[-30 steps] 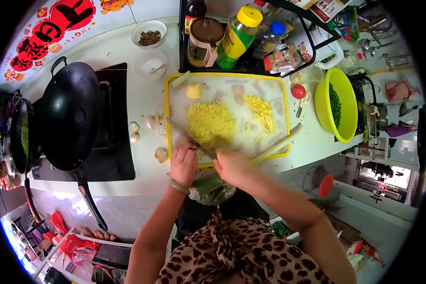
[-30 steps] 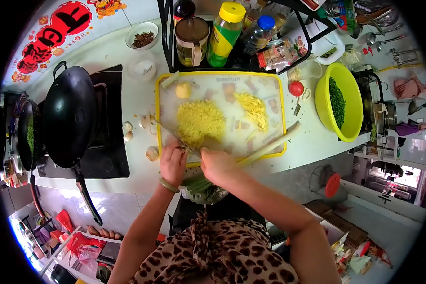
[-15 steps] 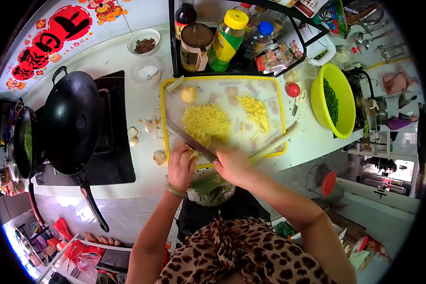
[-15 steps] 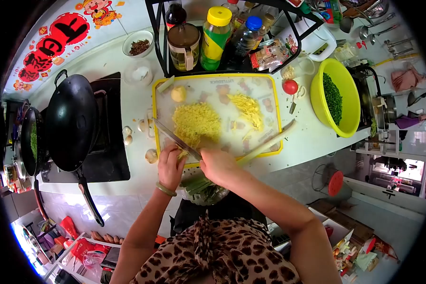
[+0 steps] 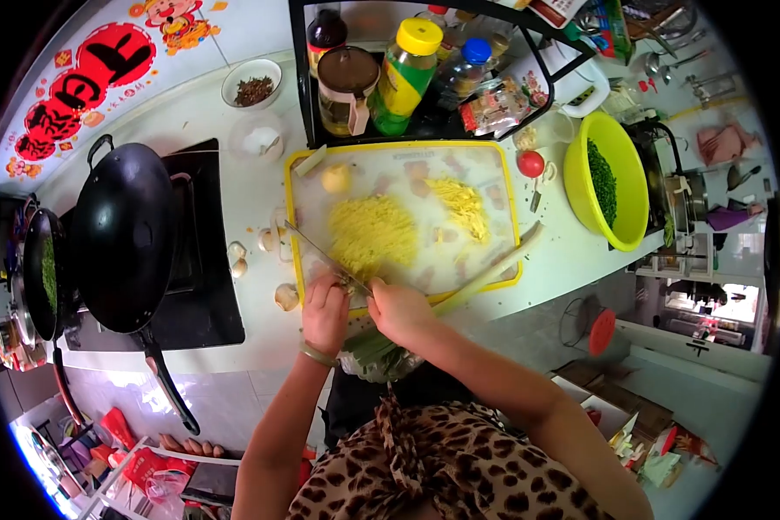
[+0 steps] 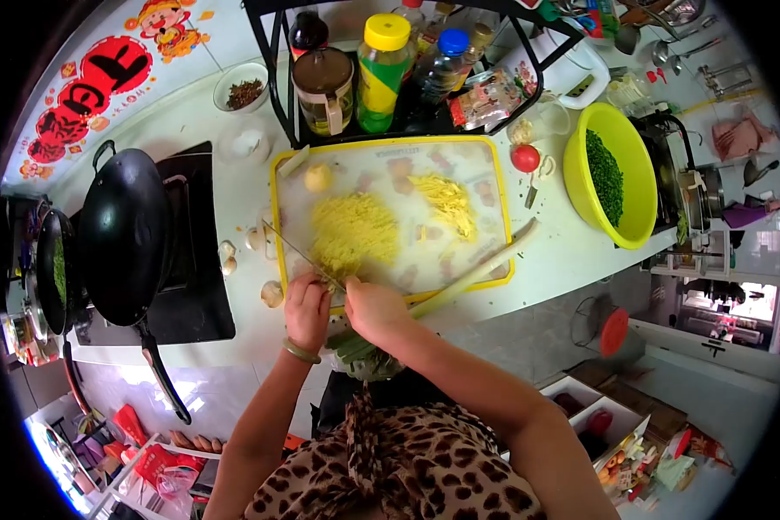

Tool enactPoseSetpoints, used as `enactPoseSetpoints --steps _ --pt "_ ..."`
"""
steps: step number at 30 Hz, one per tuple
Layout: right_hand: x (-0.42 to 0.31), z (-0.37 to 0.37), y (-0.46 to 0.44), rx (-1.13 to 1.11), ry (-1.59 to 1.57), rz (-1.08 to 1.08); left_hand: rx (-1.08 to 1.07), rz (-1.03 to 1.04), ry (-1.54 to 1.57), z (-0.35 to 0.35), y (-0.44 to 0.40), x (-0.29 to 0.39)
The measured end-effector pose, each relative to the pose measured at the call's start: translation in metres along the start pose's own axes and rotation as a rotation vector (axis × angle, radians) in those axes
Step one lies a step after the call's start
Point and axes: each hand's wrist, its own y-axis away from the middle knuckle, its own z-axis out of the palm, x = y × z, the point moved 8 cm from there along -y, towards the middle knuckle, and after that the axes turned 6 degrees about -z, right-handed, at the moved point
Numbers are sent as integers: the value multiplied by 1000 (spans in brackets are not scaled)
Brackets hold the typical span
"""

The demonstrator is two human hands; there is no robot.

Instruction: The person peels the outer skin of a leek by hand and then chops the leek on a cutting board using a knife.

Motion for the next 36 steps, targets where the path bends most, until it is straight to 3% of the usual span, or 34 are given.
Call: enactPoseSetpoints --steps 3,8,24,36 --pt "11 -10 -1 15 24 -50 -15 -2 -21 -1 -2 3" --pt "38 -30 -14 -142 93 -7 -42 11 -45 0 -3 5" --pt "24 -62 -7 -86 -73 -16 -2 -62 -60 11 -16 13" --pt "18 -51 -1 -151 96 -52 72 -131 -31 6 -20 12"
